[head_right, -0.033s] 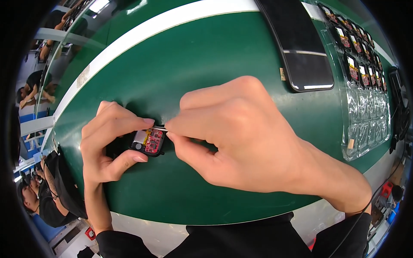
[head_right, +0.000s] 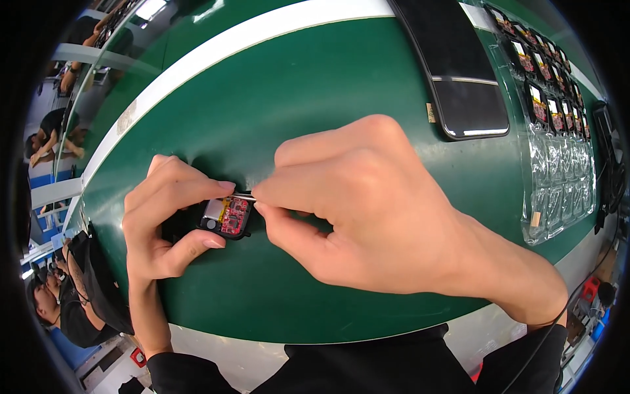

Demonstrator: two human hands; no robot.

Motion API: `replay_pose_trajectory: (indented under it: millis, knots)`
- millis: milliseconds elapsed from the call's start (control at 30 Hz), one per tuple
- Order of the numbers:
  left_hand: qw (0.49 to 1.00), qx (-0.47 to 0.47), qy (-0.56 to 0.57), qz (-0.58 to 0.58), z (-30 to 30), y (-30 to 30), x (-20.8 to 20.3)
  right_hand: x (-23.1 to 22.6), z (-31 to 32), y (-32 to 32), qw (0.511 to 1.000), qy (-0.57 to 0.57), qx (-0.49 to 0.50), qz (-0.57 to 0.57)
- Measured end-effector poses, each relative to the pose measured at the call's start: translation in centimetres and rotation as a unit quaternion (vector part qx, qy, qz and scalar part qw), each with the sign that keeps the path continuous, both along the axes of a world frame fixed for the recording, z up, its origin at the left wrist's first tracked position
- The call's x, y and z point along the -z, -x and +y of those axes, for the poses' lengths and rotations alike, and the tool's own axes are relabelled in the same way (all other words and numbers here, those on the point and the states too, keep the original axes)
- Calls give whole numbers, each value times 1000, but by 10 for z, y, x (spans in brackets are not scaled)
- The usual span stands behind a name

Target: Assembling internal components of a small electronic device using tweezers.

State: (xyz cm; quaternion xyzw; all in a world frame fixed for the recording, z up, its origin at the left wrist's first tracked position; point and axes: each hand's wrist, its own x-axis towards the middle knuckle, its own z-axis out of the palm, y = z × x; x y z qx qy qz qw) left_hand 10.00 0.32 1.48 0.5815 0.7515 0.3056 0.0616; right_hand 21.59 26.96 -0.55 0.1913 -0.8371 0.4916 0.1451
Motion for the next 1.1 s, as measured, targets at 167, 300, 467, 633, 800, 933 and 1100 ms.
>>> replay_pose_trajectory:
  millis: [167,300,467,633,800,933,1100]
  knots:
    - [1000,-7,3,-6,1,0,0,-1,1,1,1000,0,0,2]
    - [1000,-13,6,-20,2,-1,-1,-1,2,1,1000,-8,-9,0]
    - [1000,-15,9,-17,0,-1,0,-1,1,0,1000,-1,-18,-2]
    - [1000,-15,8,-25,1,-1,-1,0,1,-1,1000,16,-1,8]
    - [1000,-8,1,-20,-1,1,0,1,1,1,1000,11,-6,17]
    - [1000,-12,7,-23,0,0,-1,2,1,1,1000,-1,-4,19]
    - [999,-18,9,-37,-1,-2,-1,1,-1,-2,1000,-6,3,26]
